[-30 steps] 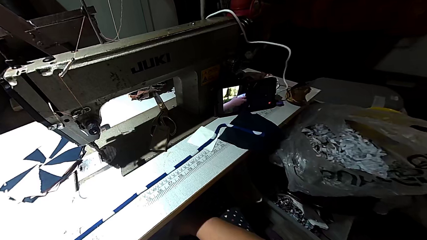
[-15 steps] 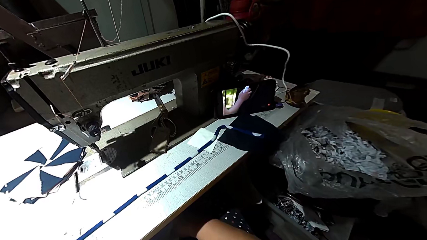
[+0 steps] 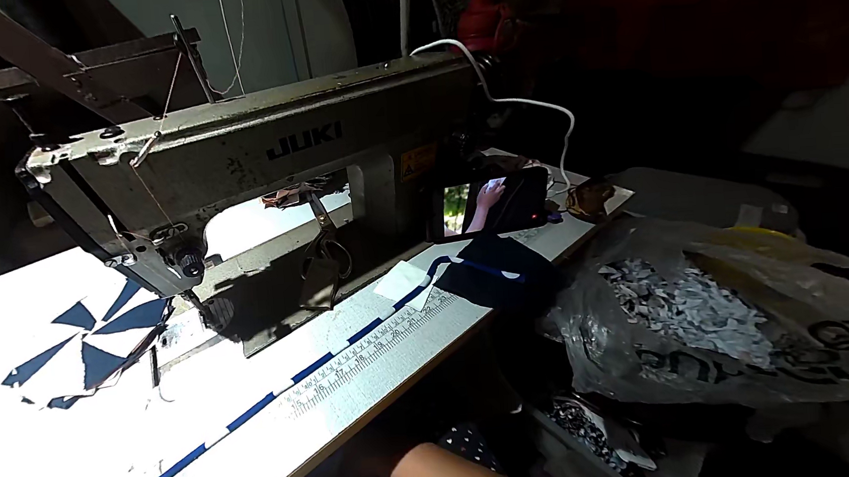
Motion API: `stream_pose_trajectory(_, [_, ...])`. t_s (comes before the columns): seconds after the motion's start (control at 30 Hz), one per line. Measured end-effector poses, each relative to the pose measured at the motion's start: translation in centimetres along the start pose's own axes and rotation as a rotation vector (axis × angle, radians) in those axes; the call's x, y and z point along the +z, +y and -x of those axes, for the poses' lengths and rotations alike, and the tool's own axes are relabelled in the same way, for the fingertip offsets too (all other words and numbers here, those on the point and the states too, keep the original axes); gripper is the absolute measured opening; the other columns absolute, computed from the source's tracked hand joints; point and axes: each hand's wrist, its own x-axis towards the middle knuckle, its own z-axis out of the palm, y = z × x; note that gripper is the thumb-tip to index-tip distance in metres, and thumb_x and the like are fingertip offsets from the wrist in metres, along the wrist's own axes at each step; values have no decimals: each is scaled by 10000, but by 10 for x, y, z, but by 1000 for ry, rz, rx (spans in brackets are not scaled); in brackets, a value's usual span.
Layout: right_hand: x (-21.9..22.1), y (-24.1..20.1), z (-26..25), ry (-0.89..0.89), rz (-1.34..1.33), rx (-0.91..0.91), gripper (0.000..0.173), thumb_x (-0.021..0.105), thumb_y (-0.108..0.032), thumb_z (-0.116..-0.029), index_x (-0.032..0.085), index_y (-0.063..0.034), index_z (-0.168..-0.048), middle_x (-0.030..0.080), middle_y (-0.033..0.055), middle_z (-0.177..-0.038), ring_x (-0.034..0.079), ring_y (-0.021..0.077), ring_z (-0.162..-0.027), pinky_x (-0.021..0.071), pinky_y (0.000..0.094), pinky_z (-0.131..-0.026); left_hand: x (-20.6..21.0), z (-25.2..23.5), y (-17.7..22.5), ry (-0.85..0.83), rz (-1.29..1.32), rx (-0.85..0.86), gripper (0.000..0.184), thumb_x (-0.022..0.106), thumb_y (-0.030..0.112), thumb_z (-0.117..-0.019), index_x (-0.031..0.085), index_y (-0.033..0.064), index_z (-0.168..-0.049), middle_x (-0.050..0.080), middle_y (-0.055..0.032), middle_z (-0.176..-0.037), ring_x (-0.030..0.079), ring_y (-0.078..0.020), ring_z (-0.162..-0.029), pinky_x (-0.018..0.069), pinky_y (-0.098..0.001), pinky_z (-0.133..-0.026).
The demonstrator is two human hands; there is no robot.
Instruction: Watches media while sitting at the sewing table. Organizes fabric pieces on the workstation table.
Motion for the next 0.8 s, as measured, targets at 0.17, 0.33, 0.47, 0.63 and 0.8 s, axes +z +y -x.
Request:
stream_pose_trajectory(0.17, [0,0,-2,-26,22,3,394,602,-219,-1031,623,52,-1317,591,302,-1363,536,458,-1311,383,654,-1092,7,-4,-16,36,51,8,402,630,249,-996,643,-35,-1281,646,-248,-1276,600,-371,-1229,458,-548,-1062])
stream_pose_trajectory(0.33, [-1,-1,-1,-21,34,-10,402,622,-231,-1021,628,54,-1304,590,303,-1361,537,457,-1308,389,649,-1089,4,-3,-12,14,90,10,429,636,230,-990,611,-16,-1341,618,-233,-1342,572,-347,-1280,441,-523,-1094])
stream_pose_trajectory(0.47, [-1,-1,-1,-16,30,-18,395,629,-221,-1016,629,46,-1308,596,296,-1356,538,450,-1308,389,646,-1089,10,-8,-23,42,89,44,427,642,238,-983,623,-13,-1327,629,-222,-1329,581,-338,-1270,453,-513,-1085])
stream_pose_trajectory(0.63, [-2,-2,1,-11,27,-12,408,636,-228,-1014,624,20,-1338,586,279,-1384,527,430,-1331,379,629,-1110,14,-14,-36,54,62,93,447,638,239,-986,604,-10,-1355,603,-229,-1372,554,-348,-1308,426,-510,-1112])
stream_pose_trajectory(0.8, [1,0,-2,1,15,-17,416,656,-214,-998,623,7,-1349,589,275,-1383,527,430,-1330,382,628,-1110,10,-8,-25,31,74,37,438,643,246,-988,613,-9,-1343,619,-227,-1346,571,-345,-1281,438,-515,-1097])
